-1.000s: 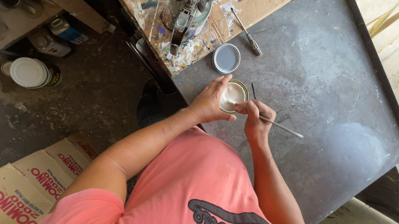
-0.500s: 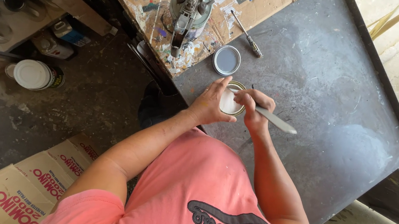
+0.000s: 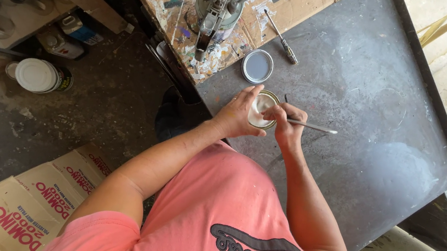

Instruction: Stirring paint in a small metal can with a wooden stick to check its consistency and viscosity.

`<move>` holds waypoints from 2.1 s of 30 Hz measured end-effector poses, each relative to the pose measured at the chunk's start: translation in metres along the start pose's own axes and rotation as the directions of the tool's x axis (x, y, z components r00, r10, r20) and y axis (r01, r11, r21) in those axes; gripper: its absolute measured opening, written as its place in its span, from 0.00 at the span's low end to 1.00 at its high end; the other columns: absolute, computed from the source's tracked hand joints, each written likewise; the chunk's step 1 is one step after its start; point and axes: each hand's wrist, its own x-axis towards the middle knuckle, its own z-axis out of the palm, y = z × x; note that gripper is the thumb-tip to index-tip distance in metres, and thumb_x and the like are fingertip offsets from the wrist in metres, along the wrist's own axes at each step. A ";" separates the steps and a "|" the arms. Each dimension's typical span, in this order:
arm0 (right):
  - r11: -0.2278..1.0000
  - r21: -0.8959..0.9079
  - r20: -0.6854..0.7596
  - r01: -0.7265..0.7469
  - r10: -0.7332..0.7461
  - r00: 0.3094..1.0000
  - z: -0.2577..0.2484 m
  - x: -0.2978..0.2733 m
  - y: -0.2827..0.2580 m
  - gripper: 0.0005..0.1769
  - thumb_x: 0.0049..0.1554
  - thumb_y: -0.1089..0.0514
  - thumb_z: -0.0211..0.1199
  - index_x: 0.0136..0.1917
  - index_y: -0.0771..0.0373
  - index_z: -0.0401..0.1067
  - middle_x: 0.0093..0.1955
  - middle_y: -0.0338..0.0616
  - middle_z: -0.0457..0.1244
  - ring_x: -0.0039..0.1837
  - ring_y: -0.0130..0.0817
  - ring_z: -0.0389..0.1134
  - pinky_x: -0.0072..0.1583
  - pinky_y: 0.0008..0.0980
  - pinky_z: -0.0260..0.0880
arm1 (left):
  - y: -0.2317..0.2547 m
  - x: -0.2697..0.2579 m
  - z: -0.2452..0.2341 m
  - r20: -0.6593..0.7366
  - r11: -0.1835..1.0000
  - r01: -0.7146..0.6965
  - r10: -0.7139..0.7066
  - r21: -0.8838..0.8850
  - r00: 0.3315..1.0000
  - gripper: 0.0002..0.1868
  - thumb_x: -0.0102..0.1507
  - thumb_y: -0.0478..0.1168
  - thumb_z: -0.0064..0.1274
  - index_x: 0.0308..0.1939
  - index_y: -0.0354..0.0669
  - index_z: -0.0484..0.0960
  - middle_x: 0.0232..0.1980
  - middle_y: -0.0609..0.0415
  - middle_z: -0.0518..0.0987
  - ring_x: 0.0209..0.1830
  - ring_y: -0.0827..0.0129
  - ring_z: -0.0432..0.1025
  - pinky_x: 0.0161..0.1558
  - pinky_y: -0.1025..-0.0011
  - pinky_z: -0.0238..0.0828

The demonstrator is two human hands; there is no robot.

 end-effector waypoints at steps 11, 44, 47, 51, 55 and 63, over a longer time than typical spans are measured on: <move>0.992 0.103 0.005 0.070 -0.071 0.997 -0.013 -0.028 -0.032 0.21 0.62 0.58 0.60 0.27 0.63 0.71 0.27 0.46 0.65 0.34 0.35 0.67 0.41 0.30 0.69 | -0.011 0.010 -0.010 0.075 0.999 -0.033 0.035 -0.034 0.997 0.74 0.37 0.63 0.75 0.80 0.57 0.49 0.75 0.40 0.59 0.77 0.46 0.57 0.77 0.57 0.52; 0.994 0.021 0.033 -0.112 0.111 0.993 0.000 -0.007 0.021 0.16 0.57 0.58 0.61 0.28 0.61 0.76 0.23 0.40 0.61 0.33 0.26 0.58 0.37 0.30 0.63 | -0.007 -0.005 -0.002 -0.094 0.997 0.051 -0.055 -0.050 0.994 0.70 0.38 0.65 0.73 0.79 0.56 0.52 0.74 0.42 0.61 0.73 0.50 0.62 0.70 0.55 0.62; 0.984 0.117 0.027 -0.136 0.134 0.991 0.005 -0.021 0.024 0.15 0.57 0.61 0.62 0.29 0.63 0.76 0.24 0.41 0.62 0.34 0.25 0.60 0.42 0.32 0.66 | -0.006 -0.001 -0.014 0.037 0.988 0.147 -0.146 -0.038 0.989 0.71 0.38 0.66 0.73 0.79 0.64 0.49 0.77 0.48 0.57 0.75 0.53 0.60 0.72 0.53 0.58; 0.986 0.166 0.071 0.019 -0.031 0.997 0.009 -0.022 -0.022 0.13 0.55 0.57 0.75 0.32 0.62 0.78 0.28 0.41 0.66 0.37 0.28 0.67 0.63 0.40 0.69 | 0.003 0.002 -0.033 0.129 0.972 0.233 -0.228 -0.022 0.965 0.67 0.41 0.60 0.70 0.79 0.66 0.48 0.79 0.51 0.56 0.76 0.54 0.59 0.72 0.53 0.59; 0.977 0.206 0.038 0.049 -0.058 0.998 0.011 -0.033 -0.021 0.16 0.57 0.57 0.74 0.31 0.63 0.73 0.28 0.43 0.64 0.37 0.30 0.64 0.60 0.43 0.70 | 0.010 0.003 -0.038 0.167 0.978 0.206 -0.201 -0.013 0.965 0.68 0.40 0.58 0.70 0.79 0.65 0.48 0.79 0.49 0.54 0.76 0.50 0.58 0.73 0.52 0.58; 0.934 0.314 0.075 0.172 -0.205 0.976 0.010 -0.027 -0.039 0.19 0.59 0.64 0.68 0.27 0.61 0.70 0.26 0.39 0.59 0.31 0.26 0.57 0.39 0.27 0.64 | 0.002 -0.009 -0.019 -0.054 0.990 0.136 -0.138 -0.048 0.989 0.71 0.41 0.46 0.72 0.81 0.50 0.42 0.74 0.35 0.57 0.76 0.42 0.56 0.73 0.50 0.56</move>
